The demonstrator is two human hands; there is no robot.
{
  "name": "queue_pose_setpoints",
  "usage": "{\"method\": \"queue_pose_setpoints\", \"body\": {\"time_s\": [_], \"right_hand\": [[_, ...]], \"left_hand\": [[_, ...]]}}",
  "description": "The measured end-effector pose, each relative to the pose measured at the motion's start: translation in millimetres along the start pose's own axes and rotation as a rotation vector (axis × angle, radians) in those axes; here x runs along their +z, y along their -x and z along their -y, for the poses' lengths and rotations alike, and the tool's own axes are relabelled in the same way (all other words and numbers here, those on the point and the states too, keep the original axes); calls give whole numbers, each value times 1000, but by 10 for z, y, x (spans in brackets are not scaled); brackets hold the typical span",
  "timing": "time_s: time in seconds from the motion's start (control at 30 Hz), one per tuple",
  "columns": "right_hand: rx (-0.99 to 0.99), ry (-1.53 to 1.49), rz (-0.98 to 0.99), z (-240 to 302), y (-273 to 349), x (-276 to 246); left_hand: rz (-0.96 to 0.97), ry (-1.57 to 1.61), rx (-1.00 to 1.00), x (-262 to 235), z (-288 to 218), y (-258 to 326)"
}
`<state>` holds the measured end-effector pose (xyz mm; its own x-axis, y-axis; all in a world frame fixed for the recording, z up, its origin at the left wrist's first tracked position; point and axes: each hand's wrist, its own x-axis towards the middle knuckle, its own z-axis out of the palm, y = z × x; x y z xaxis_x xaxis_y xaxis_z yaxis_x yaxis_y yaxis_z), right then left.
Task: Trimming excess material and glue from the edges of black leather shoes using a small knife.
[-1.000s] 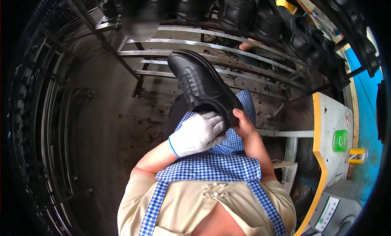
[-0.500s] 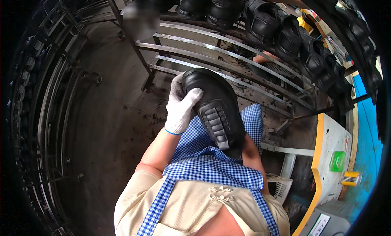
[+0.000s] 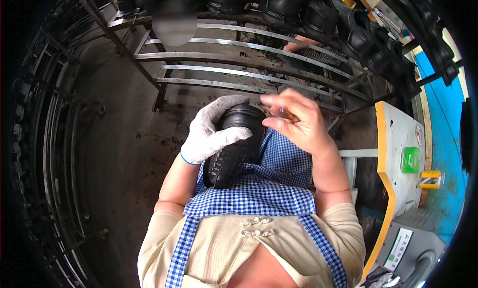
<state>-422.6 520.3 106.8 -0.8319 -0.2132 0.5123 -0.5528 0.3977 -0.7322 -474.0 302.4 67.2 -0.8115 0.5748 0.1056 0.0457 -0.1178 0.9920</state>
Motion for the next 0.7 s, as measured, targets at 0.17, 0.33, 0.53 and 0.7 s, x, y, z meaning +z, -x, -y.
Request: {"method": "queue_pose_setpoints", "body": {"time_s": [0.17,0.33,0.53,0.7], "right_hand": [[-93,184,100,51,84,-62],[-37,456,116,166,168,-83],[27,415,157,187,173,-158],[35,449,174,217,184,-275]], "left_hand": [[-86,96,-8,40,-44,63],[-106,36,10,43,-22,74],[-105,87,-29,84,-19,54],[-109,67,-12,70,1,34]]}}
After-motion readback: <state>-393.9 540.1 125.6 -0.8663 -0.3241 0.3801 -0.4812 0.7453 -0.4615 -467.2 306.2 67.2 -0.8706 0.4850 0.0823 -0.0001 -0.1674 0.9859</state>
